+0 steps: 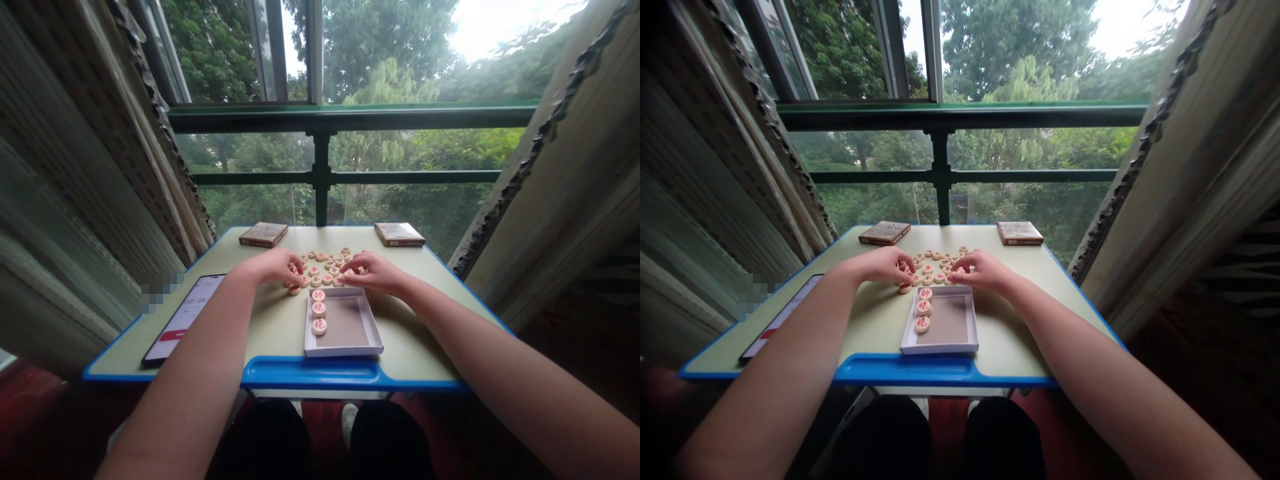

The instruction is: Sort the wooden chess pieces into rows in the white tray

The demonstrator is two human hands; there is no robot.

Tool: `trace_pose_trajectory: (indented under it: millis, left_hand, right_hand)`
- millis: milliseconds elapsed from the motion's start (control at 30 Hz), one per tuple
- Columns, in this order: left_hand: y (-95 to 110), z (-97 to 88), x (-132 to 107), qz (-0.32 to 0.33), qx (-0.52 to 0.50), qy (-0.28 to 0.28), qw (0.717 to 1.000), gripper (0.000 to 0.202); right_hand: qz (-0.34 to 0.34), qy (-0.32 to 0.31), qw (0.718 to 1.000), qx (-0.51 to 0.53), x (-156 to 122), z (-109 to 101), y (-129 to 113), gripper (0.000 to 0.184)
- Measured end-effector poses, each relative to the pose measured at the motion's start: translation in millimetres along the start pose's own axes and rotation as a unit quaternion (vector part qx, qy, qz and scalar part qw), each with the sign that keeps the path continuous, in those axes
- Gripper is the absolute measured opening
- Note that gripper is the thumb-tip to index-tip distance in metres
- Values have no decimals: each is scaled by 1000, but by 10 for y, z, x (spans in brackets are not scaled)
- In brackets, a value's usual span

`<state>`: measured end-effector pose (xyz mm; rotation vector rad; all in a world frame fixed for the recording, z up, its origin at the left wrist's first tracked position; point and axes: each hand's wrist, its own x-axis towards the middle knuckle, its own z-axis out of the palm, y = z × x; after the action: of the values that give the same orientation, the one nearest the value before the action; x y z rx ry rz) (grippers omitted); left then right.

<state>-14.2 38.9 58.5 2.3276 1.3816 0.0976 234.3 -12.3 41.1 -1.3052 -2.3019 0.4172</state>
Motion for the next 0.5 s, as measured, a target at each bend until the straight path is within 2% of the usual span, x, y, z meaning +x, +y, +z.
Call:
trace_pose_trajectory:
  millis: [167, 400, 500]
  left_hand:
    - [55, 44, 22, -1, -21, 8, 1000, 30]
    - [60, 87, 32, 4, -41, 2, 999, 30]
    - [35, 79, 52, 2, -49, 18, 999, 34]
  right_hand:
    - [-33, -57, 998, 12, -40, -34, -117, 19]
    - [-33, -55, 998, -1, -27, 10, -109, 15]
    - [-24, -67, 997, 2, -19, 9, -97, 17]
